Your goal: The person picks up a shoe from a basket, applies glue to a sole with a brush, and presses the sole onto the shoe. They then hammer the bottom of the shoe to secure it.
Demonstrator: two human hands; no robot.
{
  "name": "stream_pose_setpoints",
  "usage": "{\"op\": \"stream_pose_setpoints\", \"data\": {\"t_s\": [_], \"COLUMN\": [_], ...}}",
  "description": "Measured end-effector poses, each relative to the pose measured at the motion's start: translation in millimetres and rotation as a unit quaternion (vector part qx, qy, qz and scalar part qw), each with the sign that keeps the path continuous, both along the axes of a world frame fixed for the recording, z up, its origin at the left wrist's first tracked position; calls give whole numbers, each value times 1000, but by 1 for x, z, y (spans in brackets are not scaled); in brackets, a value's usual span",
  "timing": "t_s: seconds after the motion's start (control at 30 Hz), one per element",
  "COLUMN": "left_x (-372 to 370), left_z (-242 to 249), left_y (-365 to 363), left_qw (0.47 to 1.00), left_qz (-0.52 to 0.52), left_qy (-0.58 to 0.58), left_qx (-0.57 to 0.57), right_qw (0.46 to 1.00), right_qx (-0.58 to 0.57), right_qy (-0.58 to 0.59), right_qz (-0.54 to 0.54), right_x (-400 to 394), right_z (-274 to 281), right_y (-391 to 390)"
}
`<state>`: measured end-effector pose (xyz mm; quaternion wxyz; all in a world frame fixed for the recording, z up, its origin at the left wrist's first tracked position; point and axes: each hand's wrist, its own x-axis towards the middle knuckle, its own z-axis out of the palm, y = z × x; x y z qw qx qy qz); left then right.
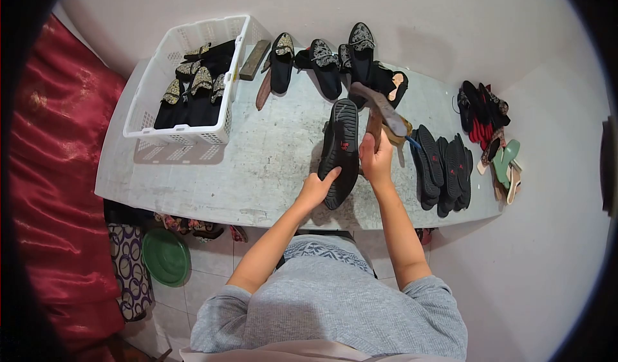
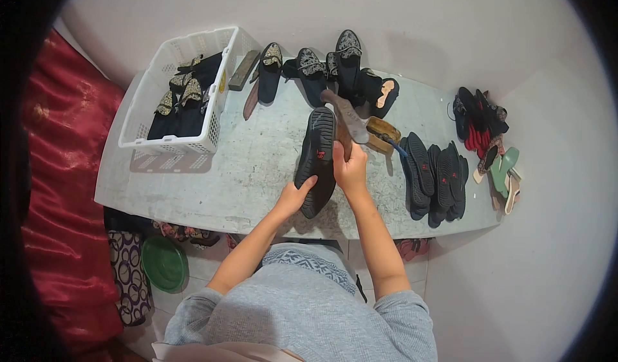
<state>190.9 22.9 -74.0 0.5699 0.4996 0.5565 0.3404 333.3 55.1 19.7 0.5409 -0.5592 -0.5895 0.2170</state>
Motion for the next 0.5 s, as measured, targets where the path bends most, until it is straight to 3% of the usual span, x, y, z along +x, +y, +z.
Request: {"op": "stream_pose_setpoints", "data": {"t_s": [0.03,0.07,0.1,0.17,0.3,0.37,0.43,0.5], "left_x": [0,1,1,0,-2,-1,-2,-3], "left_z": [-4,-7,-9,-5,13,16,17,8], "left_y": [1,2,2,2,-2,-2,-3,0], "left_qw": [1000,1000,1000,1000,999,999,999,999], "left_qz": [-6,-4,-8,-11,-21,-18,-20,-32], "left_qy": [-5,-8,-9,-10,-9,-10,-40,-21], "left_qx": [-8,-7,-12,-18,-47,-42,-18,-21], "right_qw": [996,992,991,981,999,1000,990,983], "right_qx": [78,-5,-4,-187,0,14,-142,-179], "right_qy": [-38,-128,-131,-58,42,-9,-13,37], "right_qz": [-25,-5,-3,0,17,17,6,10], "right_x": [0,10,13,13,15,16,15,18], "right_z": [-6,-7,2,22,-10,-11,-2,4], "right_y": [2,4,2,-5,-17,-21,-18,-25]}}
